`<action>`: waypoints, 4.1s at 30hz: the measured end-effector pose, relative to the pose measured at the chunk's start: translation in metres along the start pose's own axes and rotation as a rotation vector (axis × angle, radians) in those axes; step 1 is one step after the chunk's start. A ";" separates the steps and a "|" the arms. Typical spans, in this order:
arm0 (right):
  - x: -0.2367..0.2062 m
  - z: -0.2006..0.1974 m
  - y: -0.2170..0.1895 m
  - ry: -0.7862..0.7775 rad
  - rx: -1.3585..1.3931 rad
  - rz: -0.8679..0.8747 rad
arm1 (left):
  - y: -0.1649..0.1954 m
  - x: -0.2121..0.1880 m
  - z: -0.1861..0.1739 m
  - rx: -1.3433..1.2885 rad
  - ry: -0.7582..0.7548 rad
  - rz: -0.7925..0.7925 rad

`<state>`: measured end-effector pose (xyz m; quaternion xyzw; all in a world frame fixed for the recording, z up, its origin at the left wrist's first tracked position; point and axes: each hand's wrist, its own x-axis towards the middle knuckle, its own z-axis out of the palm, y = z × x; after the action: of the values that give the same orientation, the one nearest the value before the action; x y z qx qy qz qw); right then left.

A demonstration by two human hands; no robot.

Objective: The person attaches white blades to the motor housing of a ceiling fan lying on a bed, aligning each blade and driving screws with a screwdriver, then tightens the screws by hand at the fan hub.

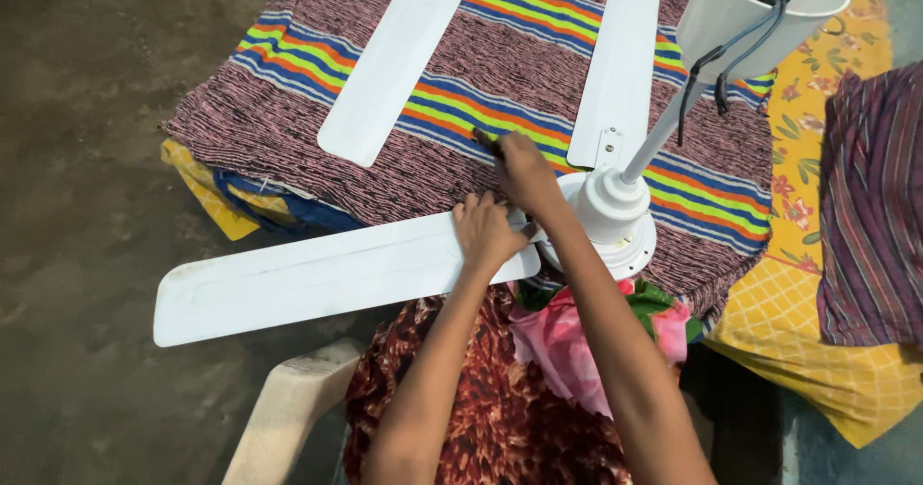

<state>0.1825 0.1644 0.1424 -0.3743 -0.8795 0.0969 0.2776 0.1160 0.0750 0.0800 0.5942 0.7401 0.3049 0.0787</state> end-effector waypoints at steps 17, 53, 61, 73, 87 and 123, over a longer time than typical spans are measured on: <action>-0.033 -0.104 -0.012 -0.044 0.114 0.095 | 0.000 0.001 -0.002 0.016 0.009 0.046; -0.018 -0.110 0.016 -0.093 0.174 0.203 | 0.000 0.000 -0.007 0.013 0.019 0.042; -0.030 -0.095 0.007 0.098 0.144 0.175 | 0.000 0.001 -0.006 0.011 0.024 0.050; -0.038 -0.081 -0.017 0.321 0.065 0.215 | -0.002 0.001 -0.004 0.008 0.027 0.050; -0.035 -0.091 -0.007 0.254 0.024 0.102 | -0.004 0.002 0.000 0.022 0.043 0.051; -0.004 -0.128 0.006 -0.292 -0.550 -0.338 | -0.009 0.006 0.001 0.006 0.012 0.035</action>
<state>0.2603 0.1604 0.2444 -0.2665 -0.9526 -0.1382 0.0497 0.1078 0.0797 0.0756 0.6055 0.7309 0.3077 0.0671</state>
